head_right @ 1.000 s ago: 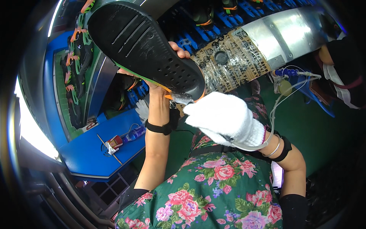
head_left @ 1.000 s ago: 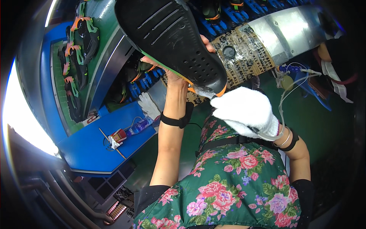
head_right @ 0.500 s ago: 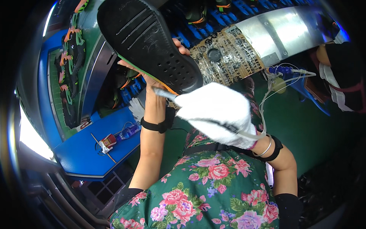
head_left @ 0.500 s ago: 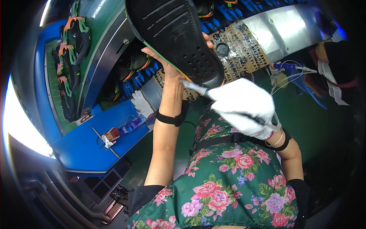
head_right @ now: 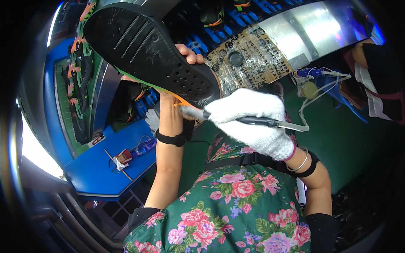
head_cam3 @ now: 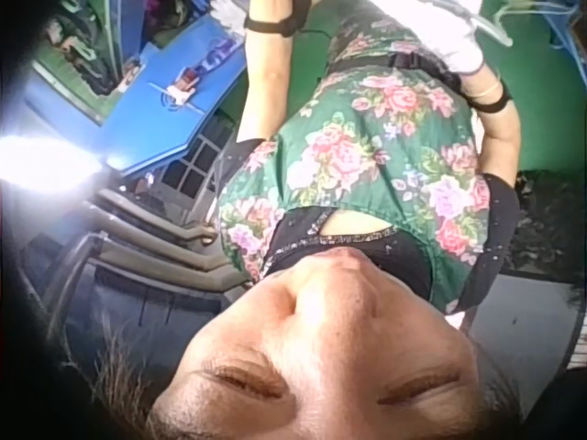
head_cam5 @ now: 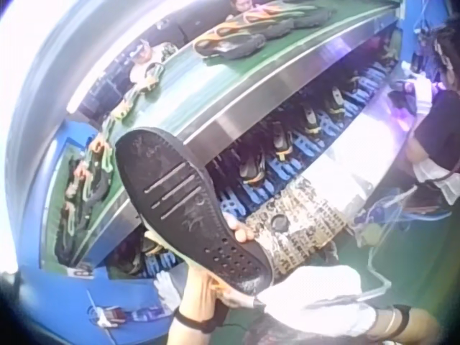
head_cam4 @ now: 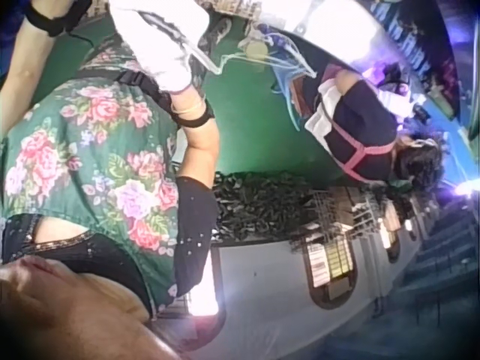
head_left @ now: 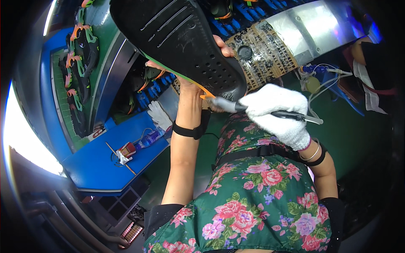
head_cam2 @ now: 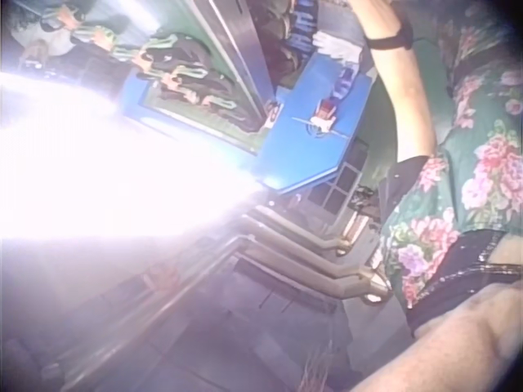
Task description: Apply adhesive to the edges and surface of shoe soles using a brush.
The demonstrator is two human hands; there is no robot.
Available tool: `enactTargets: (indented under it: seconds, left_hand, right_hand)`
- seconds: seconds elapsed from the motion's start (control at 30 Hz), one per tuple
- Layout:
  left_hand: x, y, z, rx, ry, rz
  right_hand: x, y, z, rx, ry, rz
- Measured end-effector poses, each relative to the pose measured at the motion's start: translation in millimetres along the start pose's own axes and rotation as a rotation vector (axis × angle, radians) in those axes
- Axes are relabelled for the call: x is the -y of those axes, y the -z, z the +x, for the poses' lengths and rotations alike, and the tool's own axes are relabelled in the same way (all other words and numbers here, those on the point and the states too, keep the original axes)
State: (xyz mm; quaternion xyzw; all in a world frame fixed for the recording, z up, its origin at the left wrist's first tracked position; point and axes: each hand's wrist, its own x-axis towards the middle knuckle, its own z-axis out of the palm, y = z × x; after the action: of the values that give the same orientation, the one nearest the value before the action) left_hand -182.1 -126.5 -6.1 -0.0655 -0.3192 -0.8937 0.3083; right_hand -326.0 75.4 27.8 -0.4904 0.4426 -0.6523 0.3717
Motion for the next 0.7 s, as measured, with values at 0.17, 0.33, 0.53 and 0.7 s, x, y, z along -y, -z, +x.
enactTargets:
  seconds: [0.17,0.33,0.53,0.7]
  left_hand:
    - [1.0,1.9,4.1,0.020,0.052,-0.025]
    - [-1.3,25.2,0.8,-0.029,0.050,-0.008]
    - [-2.0,26.4,0.2,-0.027,0.227,0.056]
    - [3.1,27.6,-13.4,-0.014,0.318,0.012]
  right_hand:
    - [-1.5,-0.1,2.1,0.146,0.306,-0.420]
    - [2.4,5.4,6.4,0.232,0.218,-0.113]
    - [-20.1,2.9,2.3,0.368,0.436,-0.392]
    - [-8.8,13.9,13.8,0.451,0.265,-0.158]
